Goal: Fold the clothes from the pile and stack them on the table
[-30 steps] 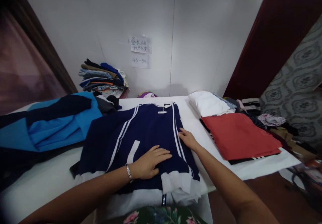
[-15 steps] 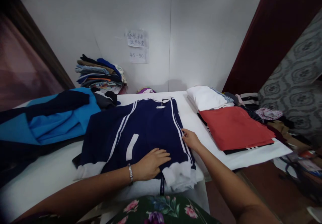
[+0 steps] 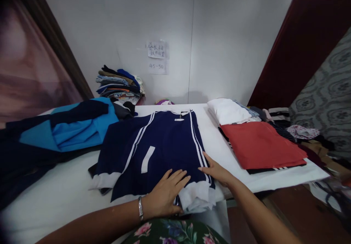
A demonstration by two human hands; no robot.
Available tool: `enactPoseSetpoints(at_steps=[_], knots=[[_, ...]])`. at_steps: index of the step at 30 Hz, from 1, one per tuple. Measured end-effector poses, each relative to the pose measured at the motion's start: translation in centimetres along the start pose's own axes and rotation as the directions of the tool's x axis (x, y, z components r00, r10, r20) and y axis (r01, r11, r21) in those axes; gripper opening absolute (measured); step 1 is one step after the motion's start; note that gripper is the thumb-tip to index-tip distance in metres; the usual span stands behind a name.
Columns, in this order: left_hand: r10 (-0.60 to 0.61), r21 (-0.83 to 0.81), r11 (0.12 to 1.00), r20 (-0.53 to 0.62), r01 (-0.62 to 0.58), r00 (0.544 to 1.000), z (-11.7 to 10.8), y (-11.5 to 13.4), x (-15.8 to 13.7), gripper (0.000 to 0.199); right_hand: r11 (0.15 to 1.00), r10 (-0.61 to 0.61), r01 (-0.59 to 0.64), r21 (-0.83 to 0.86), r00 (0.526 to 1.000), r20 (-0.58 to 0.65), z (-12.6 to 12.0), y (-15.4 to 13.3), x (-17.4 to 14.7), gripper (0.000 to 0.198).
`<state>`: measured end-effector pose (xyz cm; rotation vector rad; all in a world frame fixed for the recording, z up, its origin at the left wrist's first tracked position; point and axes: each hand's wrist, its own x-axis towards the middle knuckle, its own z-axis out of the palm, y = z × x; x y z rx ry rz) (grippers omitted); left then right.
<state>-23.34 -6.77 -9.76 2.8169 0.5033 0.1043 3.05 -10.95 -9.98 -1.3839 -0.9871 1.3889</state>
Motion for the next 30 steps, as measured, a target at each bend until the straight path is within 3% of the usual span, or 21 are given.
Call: enactPoseSetpoints(at_steps=[6, 9, 14, 17, 20, 23, 26, 30], knots=[[-0.099, 0.06, 0.991, -0.235, 0.116, 0.967, 0.4, 1.3, -0.3, 0.107, 0.926, -0.004, 0.018, 0.378, 0.999, -0.039, 2.0, -2.8, -1.6, 0.093], [-0.108, 0.135, 0.975, -0.4, 0.175, 0.91, 0.1, 2.0, -0.7, 0.114, 0.871, -0.051, 0.088, 0.483, 0.995, -0.09, 3.9, -4.4, -1.3, 0.084], [-0.066, 0.206, 0.95, -0.6, 0.234, 0.797, 0.2, 2.3, -1.3, 0.095, 0.791, -0.089, 0.15, 0.593, 0.987, -0.131, 6.7, -5.3, -0.7, 0.079], [-0.128, 0.11, 0.954, -0.691, 0.278, 0.711, -0.5, 1.2, -1.1, 0.073, 0.786, -0.122, 0.184, 0.591, 0.982, -0.144, 7.9, -5.5, -0.3, 0.079], [-0.273, -0.089, 0.948, -0.722, 0.305, 0.636, -2.6, -0.6, -1.2, 0.054, 0.846, -0.139, 0.203, 0.493, 0.977, -0.164, 9.0, -5.7, -0.1, 0.08], [-0.342, -0.217, 0.938, -0.69, 0.269, 0.638, -5.1, -2.0, -2.7, 0.042, 0.9, -0.141, 0.189, 0.391, 0.979, -0.15, 9.5, -5.1, -0.4, 0.088], [-0.277, -0.198, 0.961, -0.706, 0.194, 0.652, -6.8, -2.4, -5.6, 0.038, 0.924, -0.077, 0.102, 0.368, 0.994, -0.081, 9.0, -3.9, 0.0, 0.097], [-0.274, -0.193, 0.961, -0.741, 0.197, 0.613, -7.4, -3.1, -11.0, 0.036, 0.919, -0.01, 0.04, 0.392, 0.997, -0.079, 6.9, -2.4, 3.2, 0.093]])
